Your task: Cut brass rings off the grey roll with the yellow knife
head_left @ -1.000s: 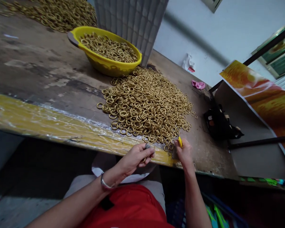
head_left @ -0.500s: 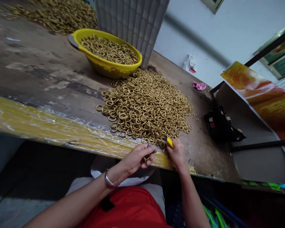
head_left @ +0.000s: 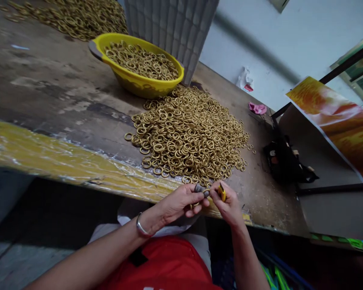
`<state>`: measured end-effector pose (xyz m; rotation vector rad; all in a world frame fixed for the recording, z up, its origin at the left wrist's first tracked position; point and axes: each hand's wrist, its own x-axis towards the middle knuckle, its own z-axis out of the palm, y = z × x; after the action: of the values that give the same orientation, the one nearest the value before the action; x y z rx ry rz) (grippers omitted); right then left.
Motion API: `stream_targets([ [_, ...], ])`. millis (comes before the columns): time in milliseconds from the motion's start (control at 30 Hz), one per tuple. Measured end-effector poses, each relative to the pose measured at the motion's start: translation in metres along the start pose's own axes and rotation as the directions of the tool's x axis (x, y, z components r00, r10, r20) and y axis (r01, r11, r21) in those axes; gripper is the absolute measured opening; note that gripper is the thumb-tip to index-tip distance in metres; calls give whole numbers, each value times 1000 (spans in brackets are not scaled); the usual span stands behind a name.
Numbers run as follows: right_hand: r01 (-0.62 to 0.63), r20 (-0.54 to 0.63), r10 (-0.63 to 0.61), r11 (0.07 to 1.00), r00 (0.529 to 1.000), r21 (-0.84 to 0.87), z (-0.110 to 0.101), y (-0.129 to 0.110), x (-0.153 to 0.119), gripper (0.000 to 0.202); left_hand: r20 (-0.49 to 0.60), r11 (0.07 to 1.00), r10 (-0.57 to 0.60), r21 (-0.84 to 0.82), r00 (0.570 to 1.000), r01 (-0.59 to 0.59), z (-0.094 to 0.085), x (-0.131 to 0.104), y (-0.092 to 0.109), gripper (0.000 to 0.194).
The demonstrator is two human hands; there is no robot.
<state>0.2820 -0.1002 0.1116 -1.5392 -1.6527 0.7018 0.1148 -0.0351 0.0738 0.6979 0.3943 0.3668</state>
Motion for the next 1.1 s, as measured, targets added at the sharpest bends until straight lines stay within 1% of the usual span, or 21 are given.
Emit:
stream_targets([
  [67, 6, -12, -7, 999, 1000, -51, 2, -1, -2, 18, 2, 1000, 4, 14, 1000, -4, 1, -1, 0, 38],
  [167, 0, -9, -2, 973, 1000, -231, 5, -2, -9, 14, -79, 993, 67, 97, 995, -60, 2, -2, 0, 36],
  [233, -16, 18, 25, 924, 1000, -381, 7, -3, -15, 22, -138, 972, 127, 215, 982, -95, 2, -3, -1, 32],
  [300, -31, 36, 56, 865, 998, -501, 9, -4, -20, 32, -173, 932, 177, 345, 969, -109, 1, -3, -1, 28],
  [367, -40, 32, 72, 813, 997, -581, 12, -5, -23, 35, -181, 888, 208, 448, 961, -108, -1, -4, 0, 24],
  [467, -35, 33, 75, 751, 997, -659, 16, -4, -24, 37, -163, 814, 256, 568, 953, -122, 0, -7, 2, 20],
  [533, -24, 47, 80, 715, 996, -699, 15, 1, -23, 37, -148, 770, 295, 622, 944, -143, 3, -12, 4, 20],
  [567, -47, 29, 99, 686, 995, -726, 12, 6, -22, 35, -137, 761, 302, 630, 944, -152, 5, -15, 6, 20],
  [600, -97, -13, 134, 647, 991, -756, 7, 13, -20, 32, -119, 766, 294, 623, 948, -159, 8, -19, 8, 19],
  [633, -168, -81, 169, 599, 982, -783, 1, 21, -19, 28, -93, 781, 274, 603, 957, -165, 12, -22, 10, 19],
  [667, -276, -183, 221, 535, 958, -799, -7, 31, -18, 22, -60, 801, 244, 576, 968, -166, 14, -26, 12, 18],
  [700, -352, -251, 257, 505, 933, -788, -15, 40, -16, 19, -29, 824, 207, 544, 978, -158, 16, -29, 13, 19],
  [733, -393, -303, 253, 511, 919, -764, -23, 49, -16, 16, -6, 850, 169, 507, 986, -142, 17, -31, 14, 20],
  [767, -396, -322, 230, 551, 918, -735, -30, 58, -15, 18, -6, 878, 138, 463, 990, -120, 16, -31, 13, 23],
  [833, -372, -325, 197, 638, 925, -674, -36, 69, -14, 27, -61, 928, 104, 364, 993, -75, 12, -27, 11, 31],
  [900, -359, -323, 187, 684, 928, -635, -35, 75, -12, 33, -125, 960, 99, 273, 987, -62, 6, -21, 6, 36],
  [967, -369, -322, 201, 678, 925, -636, -28, 77, -10, 32, -161, 977, 115, 194, 980, -83, 1, -15, 1, 37],
  [1100, -384, -261, 284, 625, 923, -680, -19, 75, -2, 22, -141, 995, 99, 18, 985, -97, -4, -12, -1, 33],
])
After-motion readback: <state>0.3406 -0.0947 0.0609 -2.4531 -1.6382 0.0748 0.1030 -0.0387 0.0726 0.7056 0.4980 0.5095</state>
